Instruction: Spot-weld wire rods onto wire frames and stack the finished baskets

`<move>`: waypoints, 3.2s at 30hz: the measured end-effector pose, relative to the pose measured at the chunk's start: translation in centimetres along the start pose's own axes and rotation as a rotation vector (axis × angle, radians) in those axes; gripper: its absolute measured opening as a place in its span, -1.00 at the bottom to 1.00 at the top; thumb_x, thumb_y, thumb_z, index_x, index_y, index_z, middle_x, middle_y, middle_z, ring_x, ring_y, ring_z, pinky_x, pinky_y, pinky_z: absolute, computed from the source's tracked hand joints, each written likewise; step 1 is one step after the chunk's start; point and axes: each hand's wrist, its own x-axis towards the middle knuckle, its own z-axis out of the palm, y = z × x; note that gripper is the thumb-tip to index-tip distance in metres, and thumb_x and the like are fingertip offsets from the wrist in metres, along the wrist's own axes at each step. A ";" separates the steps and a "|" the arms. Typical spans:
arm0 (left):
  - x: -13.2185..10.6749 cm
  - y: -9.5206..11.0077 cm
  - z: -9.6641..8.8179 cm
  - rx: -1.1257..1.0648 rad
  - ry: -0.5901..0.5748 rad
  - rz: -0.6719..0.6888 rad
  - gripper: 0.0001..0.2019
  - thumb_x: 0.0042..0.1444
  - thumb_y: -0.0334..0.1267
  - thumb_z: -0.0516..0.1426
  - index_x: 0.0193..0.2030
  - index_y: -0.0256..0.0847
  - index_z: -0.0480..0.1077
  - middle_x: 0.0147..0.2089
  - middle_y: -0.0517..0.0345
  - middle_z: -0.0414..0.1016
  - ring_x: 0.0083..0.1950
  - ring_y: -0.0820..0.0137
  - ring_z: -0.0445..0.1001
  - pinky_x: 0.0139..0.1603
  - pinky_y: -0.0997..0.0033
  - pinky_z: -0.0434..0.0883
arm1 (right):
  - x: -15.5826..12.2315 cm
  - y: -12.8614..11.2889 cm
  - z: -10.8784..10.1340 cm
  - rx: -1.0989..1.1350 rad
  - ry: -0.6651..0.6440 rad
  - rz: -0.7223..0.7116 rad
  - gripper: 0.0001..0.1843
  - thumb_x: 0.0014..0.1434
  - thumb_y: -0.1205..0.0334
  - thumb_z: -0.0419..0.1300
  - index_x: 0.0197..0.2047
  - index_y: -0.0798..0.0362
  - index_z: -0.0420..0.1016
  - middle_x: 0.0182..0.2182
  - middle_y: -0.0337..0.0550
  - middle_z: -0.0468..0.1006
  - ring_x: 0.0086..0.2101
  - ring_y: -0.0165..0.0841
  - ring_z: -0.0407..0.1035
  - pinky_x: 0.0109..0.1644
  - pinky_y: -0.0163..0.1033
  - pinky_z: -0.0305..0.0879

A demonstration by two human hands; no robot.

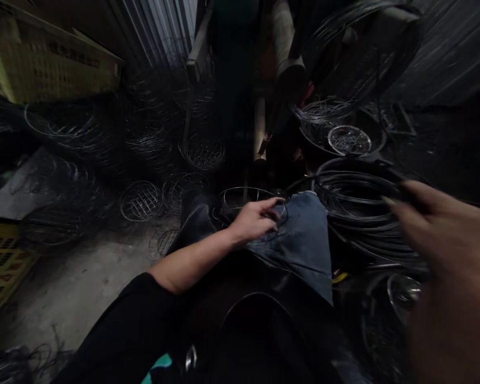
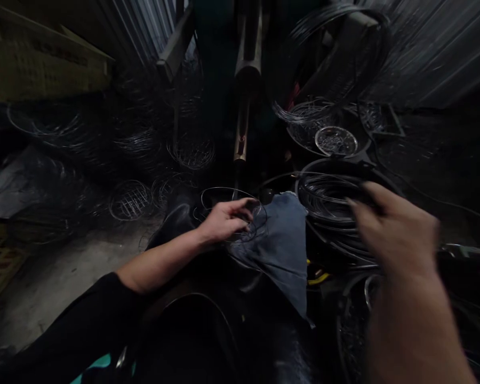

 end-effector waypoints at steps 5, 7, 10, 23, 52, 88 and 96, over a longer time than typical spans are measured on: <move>-3.6 -1.4 -6.4 0.596 0.472 0.175 -0.50 -0.06 -0.42 0.17 0.10 -0.23 0.45 0.05 0.01 0.49 0.07 0.26 0.44 0.19 0.24 0.33 | 3.0 -11.3 5.5 0.332 -0.192 -0.369 -0.73 0.17 0.23 0.10 -0.17 0.04 0.62 -0.34 -0.07 0.59 -0.32 -0.27 0.47 -0.21 -0.24 0.33; -3.6 -1.6 -7.6 0.830 0.583 0.205 -0.30 -0.14 -0.35 0.26 0.24 -0.21 0.32 0.26 -0.06 0.32 0.23 0.11 0.30 0.27 0.09 0.25 | 3.4 -14.7 7.2 0.391 -0.266 -0.437 -0.72 0.15 0.29 0.09 -0.19 0.02 0.63 -0.35 -0.13 0.59 -0.32 -0.30 0.46 -0.22 -0.26 0.33; -2.4 -1.7 -9.2 0.932 0.463 0.157 -0.09 -0.23 -0.33 0.32 0.35 -0.17 0.15 0.35 -0.07 0.22 0.28 0.05 0.24 0.27 0.04 0.25 | 3.4 -17.1 8.4 0.404 -0.333 -0.479 -0.73 0.13 0.33 0.10 -0.22 0.03 0.64 -0.35 -0.15 0.58 -0.33 -0.31 0.46 -0.23 -0.27 0.33; 2.0 3.0 -12.2 0.846 0.341 0.507 -0.23 -0.12 -0.50 0.19 0.32 -0.24 0.19 0.28 0.01 0.33 0.28 0.27 0.31 0.34 0.26 0.24 | 6.6 -15.3 5.6 0.878 -0.288 -0.294 -0.89 0.08 0.15 0.31 -0.31 -0.04 0.62 -0.38 -0.24 0.56 -0.35 -0.33 0.46 -0.21 -0.20 0.39; 7.0 -0.3 -12.9 1.033 0.553 0.961 -0.62 0.07 -0.33 0.24 0.07 -0.18 0.44 0.15 -0.10 0.42 0.19 0.21 0.39 0.18 0.09 0.42 | 5.6 -11.9 14.0 1.195 0.210 0.034 -0.92 -0.02 0.29 0.40 -0.40 -0.02 0.59 -0.30 -0.20 0.49 -0.24 -0.35 0.38 -0.11 -0.17 0.29; 10.8 0.2 -14.3 1.019 0.593 0.938 -0.67 0.06 -0.27 0.25 0.01 -0.19 0.48 0.13 -0.06 0.47 0.17 0.22 0.43 0.17 0.09 0.45 | 9.4 -11.8 17.0 1.241 0.314 -0.052 -0.90 -0.04 0.27 0.42 -0.41 -0.02 0.59 -0.32 -0.21 0.48 -0.27 -0.34 0.39 -0.13 -0.15 0.32; 10.9 -0.1 -14.1 0.991 0.602 0.977 -0.65 0.03 -0.30 0.27 0.00 -0.24 0.48 0.13 -0.09 0.47 0.16 0.24 0.44 0.18 0.15 0.44 | 9.3 -12.2 17.1 1.204 0.354 -0.018 -0.89 -0.05 0.21 0.41 -0.43 -0.01 0.57 -0.34 -0.20 0.48 -0.29 -0.34 0.39 -0.19 -0.16 0.34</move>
